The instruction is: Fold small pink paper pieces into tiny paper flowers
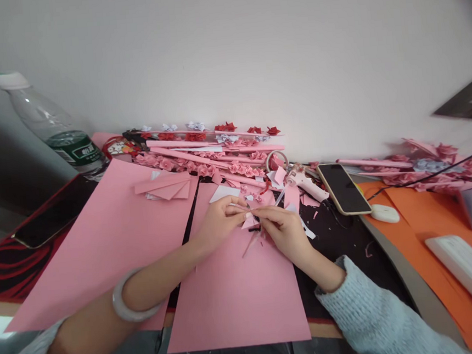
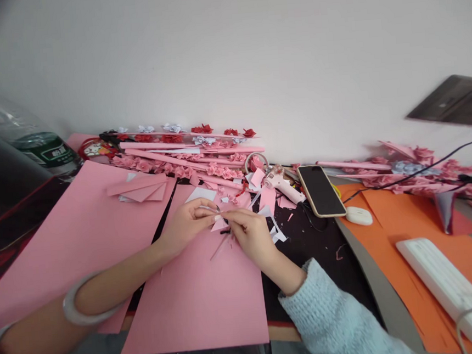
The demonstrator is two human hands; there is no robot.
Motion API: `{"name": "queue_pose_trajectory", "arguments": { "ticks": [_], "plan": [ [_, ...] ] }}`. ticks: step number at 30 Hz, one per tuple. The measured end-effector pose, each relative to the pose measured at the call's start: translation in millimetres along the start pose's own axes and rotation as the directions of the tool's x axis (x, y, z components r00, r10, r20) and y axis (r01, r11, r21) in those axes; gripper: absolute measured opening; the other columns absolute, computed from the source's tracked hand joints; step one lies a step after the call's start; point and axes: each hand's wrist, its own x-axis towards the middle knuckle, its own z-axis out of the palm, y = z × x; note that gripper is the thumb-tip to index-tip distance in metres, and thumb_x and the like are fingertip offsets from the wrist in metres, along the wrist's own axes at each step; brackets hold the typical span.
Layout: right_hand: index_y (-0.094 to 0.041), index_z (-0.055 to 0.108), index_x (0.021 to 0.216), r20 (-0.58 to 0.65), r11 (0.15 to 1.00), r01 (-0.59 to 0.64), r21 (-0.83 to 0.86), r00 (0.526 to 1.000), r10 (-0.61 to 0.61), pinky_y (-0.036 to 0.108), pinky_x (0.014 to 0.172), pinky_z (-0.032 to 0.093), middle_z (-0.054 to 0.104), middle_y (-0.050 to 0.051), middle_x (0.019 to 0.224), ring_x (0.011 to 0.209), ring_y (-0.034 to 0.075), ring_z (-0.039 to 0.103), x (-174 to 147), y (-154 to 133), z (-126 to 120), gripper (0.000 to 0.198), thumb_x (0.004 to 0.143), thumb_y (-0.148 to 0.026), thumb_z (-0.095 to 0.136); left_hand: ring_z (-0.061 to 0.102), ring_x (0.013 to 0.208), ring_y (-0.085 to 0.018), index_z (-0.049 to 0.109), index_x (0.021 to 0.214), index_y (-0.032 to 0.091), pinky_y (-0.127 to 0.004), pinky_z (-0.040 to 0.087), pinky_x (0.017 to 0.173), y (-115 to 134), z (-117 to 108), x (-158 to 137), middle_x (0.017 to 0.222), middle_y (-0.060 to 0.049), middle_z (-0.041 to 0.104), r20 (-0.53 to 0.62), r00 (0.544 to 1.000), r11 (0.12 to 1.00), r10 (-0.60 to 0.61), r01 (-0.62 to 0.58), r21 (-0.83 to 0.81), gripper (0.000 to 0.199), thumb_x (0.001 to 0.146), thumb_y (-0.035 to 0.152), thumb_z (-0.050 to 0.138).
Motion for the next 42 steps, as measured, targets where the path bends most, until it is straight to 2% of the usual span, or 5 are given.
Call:
{"name": "queue_pose_trajectory", "arguments": {
  "ticks": [4,9,15,31,42],
  "plan": [
    [-0.020,0.061,0.105,-0.009,0.983,-0.143,0.112,0.989,0.145,0.025,0.056,0.051,0.067,0.006,0.088,0.064,0.013,0.062,-0.7,-1.0,2.1,0.027,0.081,-0.014,0.048,0.063,0.072,-0.015,0.056,0.086,0.016,-0.025,0.046,0.067,0.8,-0.2,-0.9,0.075,-0.002,0.068,-0.021,1.000,0.999,0.017,-0.016,0.040,0.016,0.071,0.021,0.062],
    [-0.020,0.047,0.093,0.076,0.816,-0.339,0.468,0.935,0.345,0.017,0.030,0.035,0.059,-0.005,0.058,0.031,0.006,0.044,-0.6,-0.9,6.0,0.016,0.084,-0.032,0.051,0.065,0.069,-0.016,0.054,0.090,0.018,-0.026,0.046,0.064,0.4,0.2,-1.9,0.076,-0.003,0.070,-0.065,0.998,1.000,0.019,-0.018,0.018,0.022,0.072,0.026,0.063],
    [-0.015,0.051,0.067,0.234,0.788,-0.384,0.481,0.923,0.307,0.015,0.030,0.028,0.058,-0.002,0.051,0.031,0.004,0.041,0.8,-4.2,5.3,0.026,0.084,-0.035,0.054,0.065,0.068,-0.016,0.053,0.090,0.018,-0.026,0.046,0.065,4.6,2.3,-4.2,0.074,-0.003,0.072,-0.006,1.000,0.999,0.020,-0.020,-0.041,0.023,0.072,0.027,0.065],
    [-0.014,0.057,0.074,0.320,0.691,-0.416,0.592,0.908,0.272,0.019,0.040,0.045,0.063,0.000,0.060,0.041,0.008,0.054,3.6,-0.3,3.8,0.021,0.075,-0.034,0.065,0.066,0.065,-0.016,0.053,0.091,0.018,-0.025,0.048,0.063,2.2,-1.2,-1.0,0.076,-0.003,0.072,-0.035,0.998,0.998,0.050,-0.052,-0.048,0.022,0.072,0.021,0.064],
    [-0.013,0.059,0.068,0.354,0.716,-0.423,0.556,0.899,0.256,0.021,0.043,0.046,0.066,0.003,0.064,0.042,0.008,0.055,4.1,0.1,0.1,0.027,0.078,-0.037,0.061,0.067,0.078,-0.018,0.057,0.091,0.019,-0.024,0.050,0.066,11.2,-0.9,-4.8,0.081,-0.003,0.071,0.045,0.995,0.991,0.086,-0.090,0.097,0.019,0.072,0.019,0.063]
  ]
}}
